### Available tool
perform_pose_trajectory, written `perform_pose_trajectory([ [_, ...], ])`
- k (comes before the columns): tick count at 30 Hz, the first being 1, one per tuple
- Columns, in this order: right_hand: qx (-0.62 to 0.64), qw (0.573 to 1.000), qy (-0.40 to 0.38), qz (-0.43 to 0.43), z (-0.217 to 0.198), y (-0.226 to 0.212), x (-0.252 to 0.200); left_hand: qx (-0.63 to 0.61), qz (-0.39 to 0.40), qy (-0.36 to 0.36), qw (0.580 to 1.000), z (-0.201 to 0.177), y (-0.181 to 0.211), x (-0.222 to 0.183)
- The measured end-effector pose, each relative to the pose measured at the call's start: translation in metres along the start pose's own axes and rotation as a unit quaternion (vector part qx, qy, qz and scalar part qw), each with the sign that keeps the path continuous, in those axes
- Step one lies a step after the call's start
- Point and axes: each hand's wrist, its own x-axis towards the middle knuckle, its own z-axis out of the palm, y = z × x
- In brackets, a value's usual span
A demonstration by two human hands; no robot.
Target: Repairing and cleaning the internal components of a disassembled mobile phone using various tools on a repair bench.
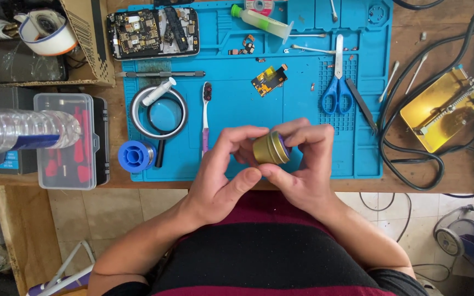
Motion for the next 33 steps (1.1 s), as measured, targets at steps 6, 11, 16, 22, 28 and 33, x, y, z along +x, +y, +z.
perform_pose_trajectory([
  [6,-0.028,0.999,0.016,-0.024,-0.011,0.005,-0.007,0.032,0.049,-0.021,0.998,0.011,-0.002,0.008],
  [11,0.056,0.997,-0.004,0.045,-0.003,-0.001,-0.004,0.236,0.176,0.004,0.956,0.009,-0.012,0.017],
  [16,0.079,0.993,-0.009,0.09,-0.009,0.015,-0.013,0.339,0.206,0.016,0.918,0.014,-0.021,0.016],
  [22,0.083,0.995,0.049,0.018,0.005,0.02,-0.01,0.355,0.242,0.027,0.902,0.019,-0.014,0.03],
  [28,-0.002,0.983,0.107,-0.151,0.012,0.041,-0.013,0.283,0.215,0.022,0.934,0.025,-0.023,0.023],
  [33,-0.094,0.968,0.072,-0.221,-0.001,0.043,-0.002,0.228,0.176,-0.008,0.958,0.022,-0.014,0.023],
])
